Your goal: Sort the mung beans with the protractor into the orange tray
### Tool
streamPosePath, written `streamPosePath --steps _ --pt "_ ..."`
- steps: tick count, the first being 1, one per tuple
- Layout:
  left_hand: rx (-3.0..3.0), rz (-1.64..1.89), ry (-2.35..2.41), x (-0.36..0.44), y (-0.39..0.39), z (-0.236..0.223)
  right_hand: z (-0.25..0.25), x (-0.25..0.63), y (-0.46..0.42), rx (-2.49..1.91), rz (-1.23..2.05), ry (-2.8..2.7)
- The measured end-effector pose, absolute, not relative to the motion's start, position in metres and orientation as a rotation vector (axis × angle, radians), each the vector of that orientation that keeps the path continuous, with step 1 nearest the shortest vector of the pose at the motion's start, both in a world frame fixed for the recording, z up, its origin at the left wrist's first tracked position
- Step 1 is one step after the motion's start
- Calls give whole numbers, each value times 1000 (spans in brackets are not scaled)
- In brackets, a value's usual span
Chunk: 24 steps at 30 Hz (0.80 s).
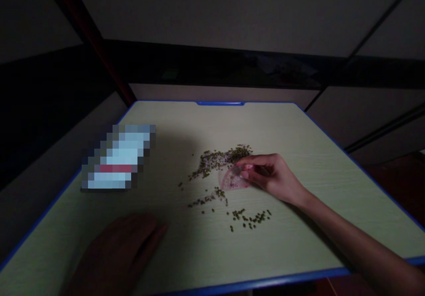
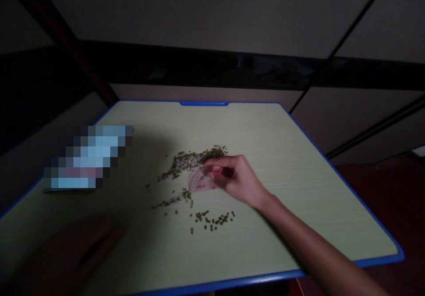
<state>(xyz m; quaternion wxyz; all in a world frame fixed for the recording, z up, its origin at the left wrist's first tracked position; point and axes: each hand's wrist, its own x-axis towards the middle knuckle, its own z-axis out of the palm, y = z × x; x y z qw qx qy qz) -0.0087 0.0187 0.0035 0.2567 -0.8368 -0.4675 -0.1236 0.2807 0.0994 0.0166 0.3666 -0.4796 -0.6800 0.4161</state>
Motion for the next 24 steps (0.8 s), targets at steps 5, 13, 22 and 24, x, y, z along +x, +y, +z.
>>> streamPosePath --steps 5,13,22,24 --pt "-2268 -327 -1284 -8 21 2 21 282 98 -1146 1129 -1760" --pt "-2272 -302 -1304 -10 20 2 24 293 95 -1165 1178 -1606" --pt "-2278 -387 -1310 -8 20 2 18 286 93 -1153 1269 -1564" --pt "-2276 -392 -1300 -8 21 3 17 287 93 -1171 1260 -1573"
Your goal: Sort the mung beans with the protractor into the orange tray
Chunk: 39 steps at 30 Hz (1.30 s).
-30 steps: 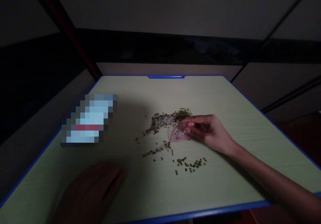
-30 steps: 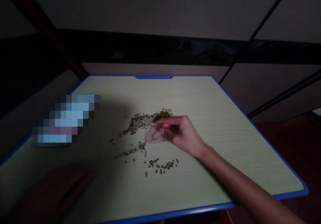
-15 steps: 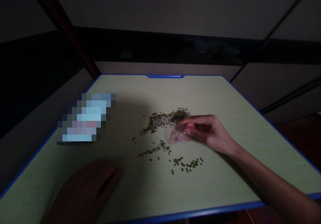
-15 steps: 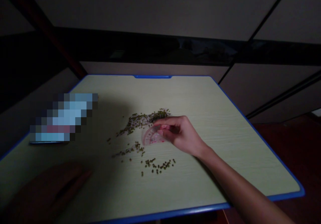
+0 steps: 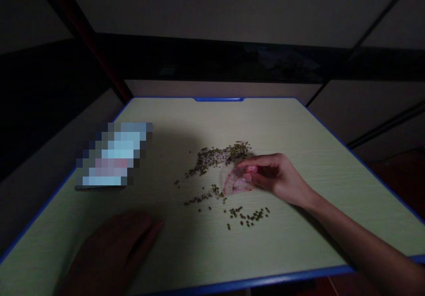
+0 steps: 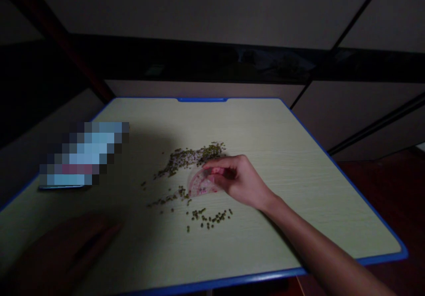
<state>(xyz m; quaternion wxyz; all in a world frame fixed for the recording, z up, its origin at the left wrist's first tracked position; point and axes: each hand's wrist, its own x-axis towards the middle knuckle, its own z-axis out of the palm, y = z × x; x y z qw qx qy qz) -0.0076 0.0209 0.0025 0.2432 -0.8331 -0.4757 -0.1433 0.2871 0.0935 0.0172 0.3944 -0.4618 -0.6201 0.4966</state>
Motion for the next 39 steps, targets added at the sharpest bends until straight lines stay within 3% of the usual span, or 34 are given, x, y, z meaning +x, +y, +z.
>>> streamPosePath --steps 22,39 --pt "-2280 -386 -1274 -11 23 2 18 287 95 -1344 1127 -1561" --pt "-2284 -394 -1298 -11 20 -4 17 289 95 -1105 1358 -1589"
